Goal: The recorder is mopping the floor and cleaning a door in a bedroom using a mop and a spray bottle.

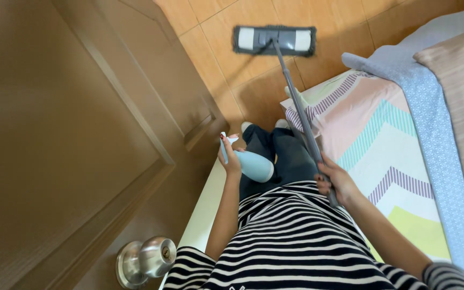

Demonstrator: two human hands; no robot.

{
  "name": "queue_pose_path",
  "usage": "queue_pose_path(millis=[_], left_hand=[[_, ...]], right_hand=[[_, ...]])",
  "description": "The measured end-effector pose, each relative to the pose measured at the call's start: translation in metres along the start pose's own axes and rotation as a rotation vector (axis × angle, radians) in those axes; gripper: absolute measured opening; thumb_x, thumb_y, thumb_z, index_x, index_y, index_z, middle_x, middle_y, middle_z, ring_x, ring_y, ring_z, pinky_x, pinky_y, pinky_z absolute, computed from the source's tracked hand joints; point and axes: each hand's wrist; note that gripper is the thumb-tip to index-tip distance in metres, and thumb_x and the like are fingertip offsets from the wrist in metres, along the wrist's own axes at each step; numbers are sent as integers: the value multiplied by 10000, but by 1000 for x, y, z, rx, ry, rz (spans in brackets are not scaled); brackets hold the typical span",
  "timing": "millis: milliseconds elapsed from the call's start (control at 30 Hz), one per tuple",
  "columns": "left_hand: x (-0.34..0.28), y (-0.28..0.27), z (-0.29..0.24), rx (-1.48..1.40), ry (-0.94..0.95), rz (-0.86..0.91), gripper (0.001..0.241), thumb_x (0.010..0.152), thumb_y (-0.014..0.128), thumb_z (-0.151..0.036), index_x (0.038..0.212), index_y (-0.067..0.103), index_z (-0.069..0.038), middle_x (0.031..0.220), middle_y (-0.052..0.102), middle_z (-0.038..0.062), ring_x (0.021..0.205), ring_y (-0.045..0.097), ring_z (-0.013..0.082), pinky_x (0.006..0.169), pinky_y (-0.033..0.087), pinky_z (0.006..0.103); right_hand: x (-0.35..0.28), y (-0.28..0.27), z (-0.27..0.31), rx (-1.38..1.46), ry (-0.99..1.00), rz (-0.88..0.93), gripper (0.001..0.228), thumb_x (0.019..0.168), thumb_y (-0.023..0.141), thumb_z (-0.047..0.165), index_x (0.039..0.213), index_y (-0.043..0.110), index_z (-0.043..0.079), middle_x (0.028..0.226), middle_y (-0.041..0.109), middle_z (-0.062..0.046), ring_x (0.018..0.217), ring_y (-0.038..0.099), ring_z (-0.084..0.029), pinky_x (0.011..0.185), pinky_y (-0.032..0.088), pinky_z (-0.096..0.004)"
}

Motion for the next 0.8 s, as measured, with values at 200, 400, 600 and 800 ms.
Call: queue_pose_path(millis=[200, 400, 600, 800], left_hand=[[10, -2, 0, 12, 36, 12, 608, 1051, 430, -538, 1079, 685, 14, 1027, 718, 98, 533, 596, 145, 510, 503, 284], [14, -11, 13, -54, 22, -29, 585, 1055, 472, -531, 1088, 649, 25, 1065, 684, 128, 553, 590, 158, 534, 540, 315], [-1, -19, 17, -57, 21, -91, 609, 1019, 470, -569, 1089, 641, 10, 1138, 693, 106, 562, 593, 165, 546, 526, 312], [-23, -19, 29, -27, 39, -116, 624, 1049, 445, -569, 1065, 664, 15, 1128, 700, 117, 586, 622, 180, 570, 519, 299]], right_hand=[[116, 67, 110, 76, -210, 314, 347, 1072, 459, 220, 1375, 506, 382, 764, 498, -40, 469, 371, -68, 393, 323, -211], [243, 115, 201, 209, -161, 461, 125, 1114, 472, 215, 1185, 501, 314, 752, 418, -19, 519, 362, -86, 459, 318, -239], [219, 107, 164, 123, -173, 373, 135, 1094, 485, 249, 1190, 508, 340, 738, 448, -55, 495, 364, -108, 434, 336, -257], [134, 33, 56, -133, -189, 200, 445, 1070, 512, 300, 1480, 396, 428, 720, 458, -44, 475, 398, -132, 403, 371, -274]])
Point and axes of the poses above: each hand's wrist, its own x-axis towards the middle knuckle, its own y-axis out of the palm, z = x × y
